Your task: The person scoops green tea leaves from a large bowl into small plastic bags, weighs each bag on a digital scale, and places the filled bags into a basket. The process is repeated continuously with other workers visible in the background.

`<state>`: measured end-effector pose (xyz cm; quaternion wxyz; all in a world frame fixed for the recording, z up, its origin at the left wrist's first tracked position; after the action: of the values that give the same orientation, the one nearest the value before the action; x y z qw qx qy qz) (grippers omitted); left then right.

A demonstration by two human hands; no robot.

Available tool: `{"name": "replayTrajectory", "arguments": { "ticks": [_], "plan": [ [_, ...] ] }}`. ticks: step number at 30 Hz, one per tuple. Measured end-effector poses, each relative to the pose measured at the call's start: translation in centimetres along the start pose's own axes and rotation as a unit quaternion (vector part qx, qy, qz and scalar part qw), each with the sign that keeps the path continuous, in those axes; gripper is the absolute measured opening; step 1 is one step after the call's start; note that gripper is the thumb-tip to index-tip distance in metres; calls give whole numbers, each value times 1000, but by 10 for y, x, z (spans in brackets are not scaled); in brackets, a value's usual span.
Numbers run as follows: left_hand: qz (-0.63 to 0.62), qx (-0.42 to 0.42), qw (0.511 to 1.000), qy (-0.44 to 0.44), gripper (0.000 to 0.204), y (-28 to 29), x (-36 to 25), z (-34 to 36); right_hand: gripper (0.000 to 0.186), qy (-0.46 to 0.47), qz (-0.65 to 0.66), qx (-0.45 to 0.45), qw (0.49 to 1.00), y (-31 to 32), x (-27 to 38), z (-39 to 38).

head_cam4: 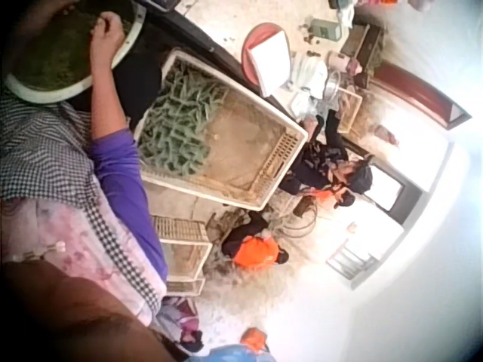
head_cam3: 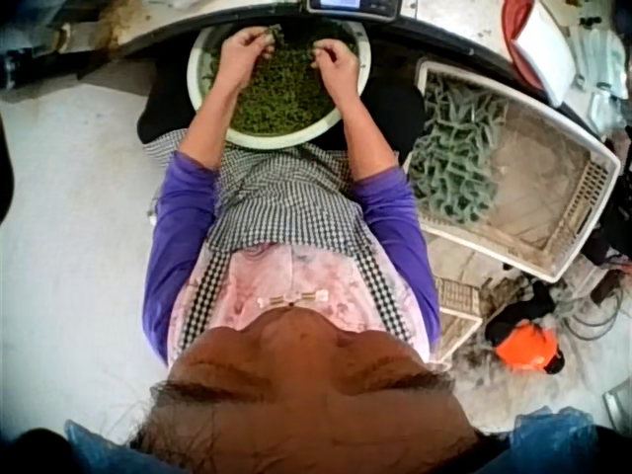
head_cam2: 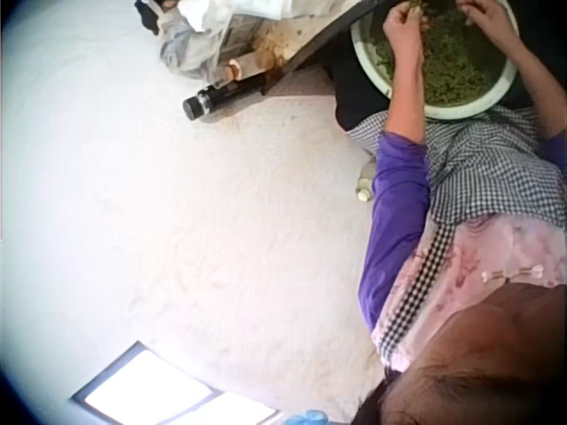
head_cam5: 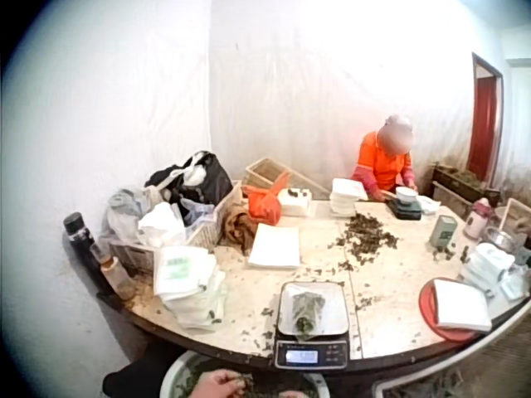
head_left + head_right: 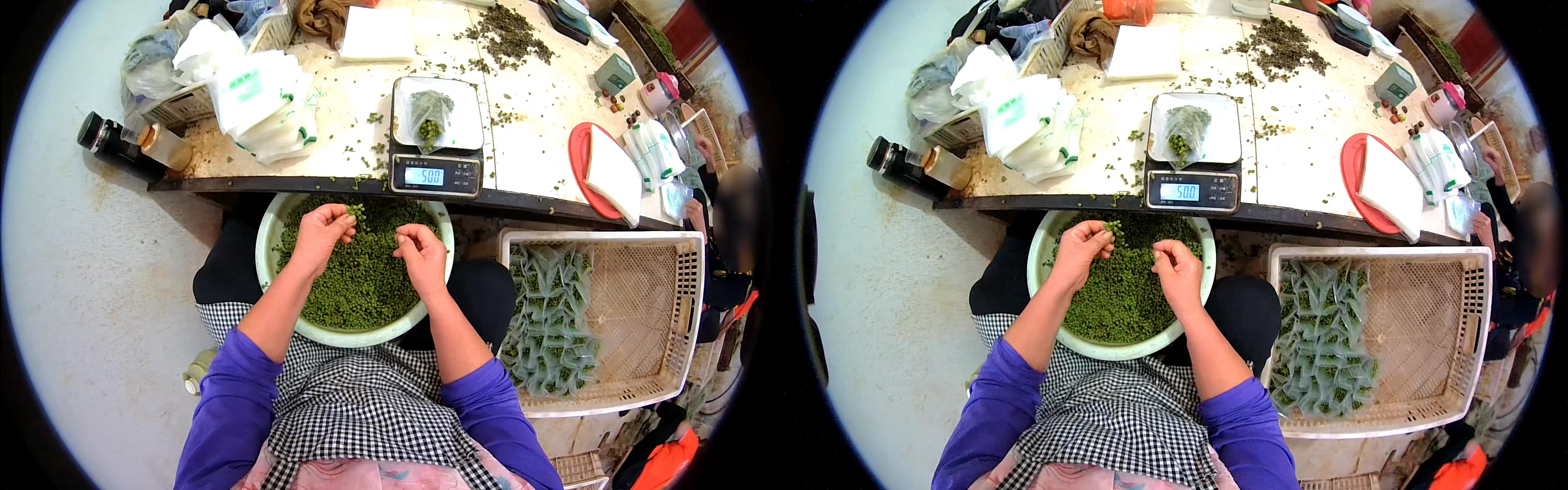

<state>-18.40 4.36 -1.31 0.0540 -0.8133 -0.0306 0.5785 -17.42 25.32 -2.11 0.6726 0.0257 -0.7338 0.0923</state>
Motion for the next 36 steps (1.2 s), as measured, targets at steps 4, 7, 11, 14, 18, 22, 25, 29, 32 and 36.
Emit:
{"name": "replayTrajectory", "arguments": {
  "ticks": [4,7,11,14,18,22,25,29,32,36],
  "plan": [
    [-27,17,994,-103,16,-36,-57,-1,10,13,4,5,1000,-3,3,0],
    [118,-24,974,-193,16,-64,-105,12,10,0,7,12,1000,-3,-4,1],
    [359,-115,815,-440,21,-113,-181,7,12,-24,-14,21,999,-4,-5,2],
    [509,-150,693,-488,15,-140,-191,20,13,-31,-32,49,998,-10,-13,0],
    [655,-165,593,-438,11,-156,-180,44,15,-36,-86,74,993,-15,-17,0],
    [629,-149,656,-389,18,-151,-179,47,13,-25,-112,76,991,-14,-2,0],
    [512,-112,764,-377,22,-123,-176,33,12,-13,-37,46,998,-9,3,-4],
    [449,-148,821,-321,20,-76,-145,-4,11,9,49,-13,999,10,22,-4],
    [502,-71,829,-236,20,-74,-81,-18,12,29,76,-84,993,37,28,-4],
    [567,45,813,-123,22,-95,-8,-24,11,34,110,-107,988,45,25,-1]
  ]
}}
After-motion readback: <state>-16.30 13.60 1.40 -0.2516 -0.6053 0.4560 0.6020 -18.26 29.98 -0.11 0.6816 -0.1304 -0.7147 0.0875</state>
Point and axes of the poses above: each hand's wrist, its own z-axis towards the middle knuckle, its own y-axis out of the back of the hand, x = y × z, the point moved 10 cm from there along z, towards the middle knuckle, and after that the axes turned 9 degrees about x, right-handed, at the moved point
